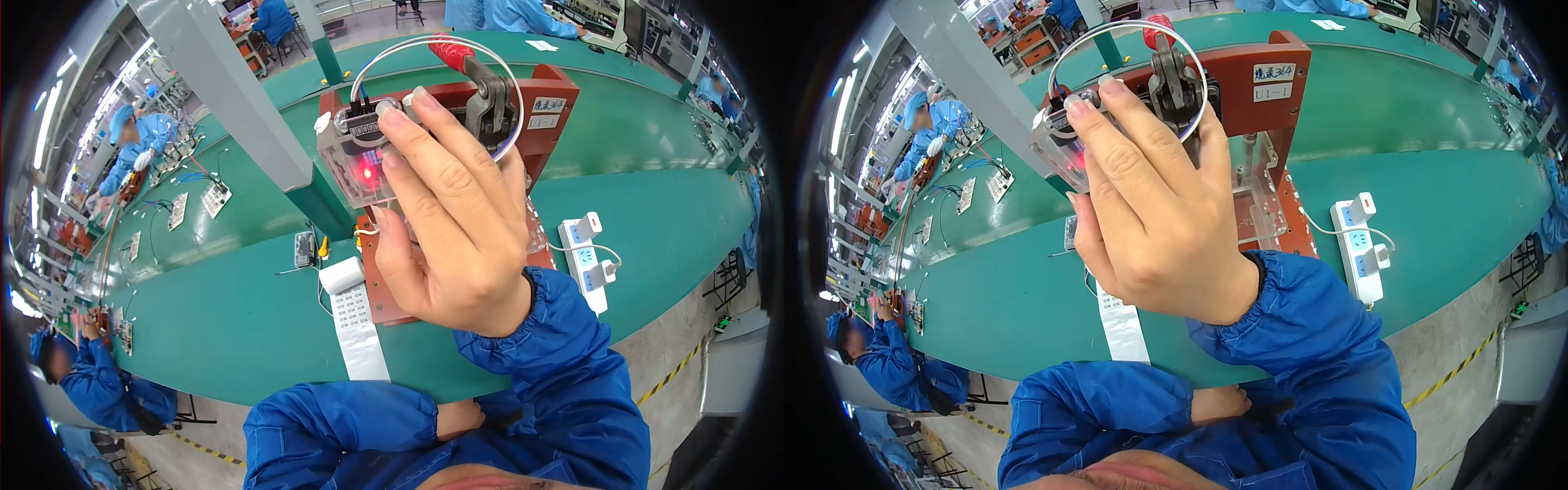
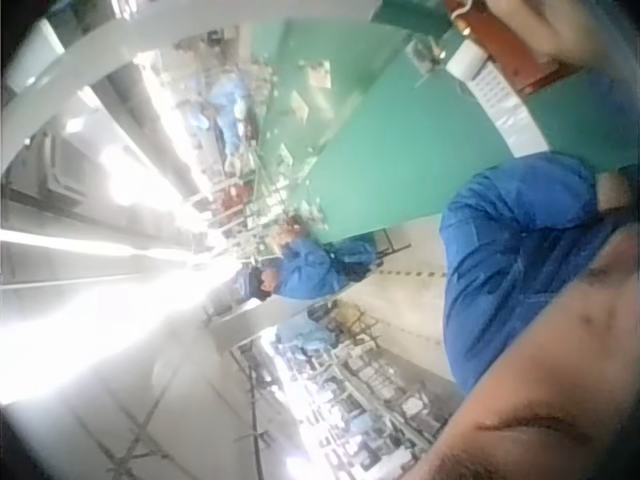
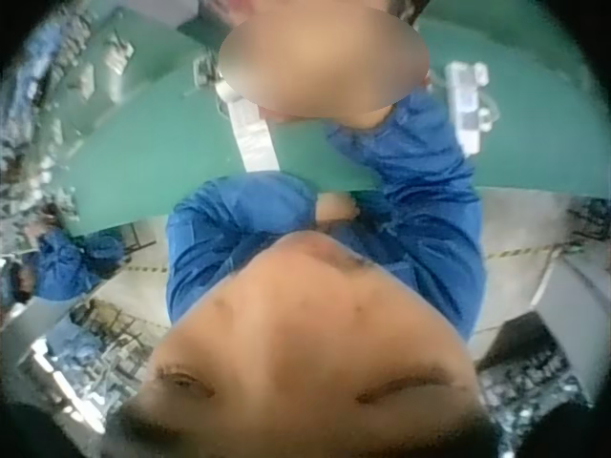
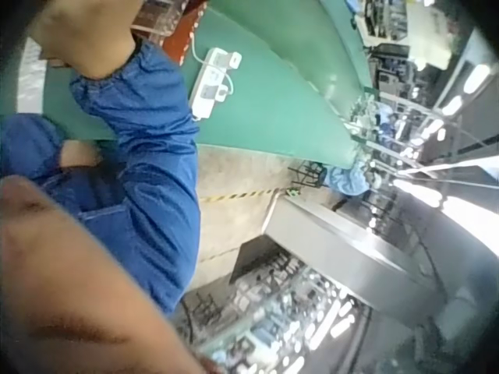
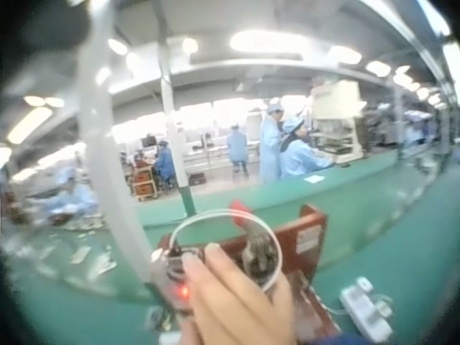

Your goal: Assembling and testing electronic circuit boards using a manual fixture and connecting components.

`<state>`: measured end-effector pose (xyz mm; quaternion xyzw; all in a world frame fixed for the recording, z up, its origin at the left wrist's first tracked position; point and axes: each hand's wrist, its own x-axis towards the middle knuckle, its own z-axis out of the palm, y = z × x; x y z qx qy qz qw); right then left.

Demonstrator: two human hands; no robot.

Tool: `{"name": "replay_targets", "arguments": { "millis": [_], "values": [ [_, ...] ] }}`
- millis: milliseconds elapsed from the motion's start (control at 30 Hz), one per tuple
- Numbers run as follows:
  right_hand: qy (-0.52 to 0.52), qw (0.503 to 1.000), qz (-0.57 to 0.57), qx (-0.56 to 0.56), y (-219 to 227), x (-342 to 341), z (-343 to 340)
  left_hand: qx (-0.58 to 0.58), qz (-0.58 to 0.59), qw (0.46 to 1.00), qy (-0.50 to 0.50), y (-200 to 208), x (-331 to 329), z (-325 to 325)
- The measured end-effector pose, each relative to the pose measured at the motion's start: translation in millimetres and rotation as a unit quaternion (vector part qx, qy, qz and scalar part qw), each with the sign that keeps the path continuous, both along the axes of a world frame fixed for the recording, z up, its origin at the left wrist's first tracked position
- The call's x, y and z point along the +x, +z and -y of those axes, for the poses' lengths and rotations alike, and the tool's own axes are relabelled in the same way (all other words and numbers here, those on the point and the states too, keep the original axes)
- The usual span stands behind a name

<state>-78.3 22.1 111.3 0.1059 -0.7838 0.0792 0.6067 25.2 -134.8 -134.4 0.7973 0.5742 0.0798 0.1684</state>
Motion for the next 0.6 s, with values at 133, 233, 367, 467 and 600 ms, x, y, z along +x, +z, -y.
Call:
{"name": "replay_targets", "arguments": {
  "millis": [133,233,367,467,600],
  "values": [
    [-0.018,1.0,0.001,0.006,0.5,1.6,0.4,0.015,-0.051,0.999,0.007,8.6,0.6,0.6],
    [-0.022,1.0,0.005,0.005,0.8,1.6,1.3,0.015,-0.041,0.998,0.044,4.8,4.5,2.1],
    [-0.027,1.0,0.005,0.006,1.3,1.7,2.5,-0.037,0.001,0.999,0.003,-0.8,1.7,0.6],
    [-0.027,1.0,0.0,-0.001,1.6,1.6,5.9,-0.077,0.012,0.997,-0.028,-11.0,4.0,1.7],
    [-0.041,0.999,0.002,-0.006,-1.3,1.5,7.8,-0.078,0.036,0.995,-0.042,-4.8,-1.9,-1.6]
  ]
}}
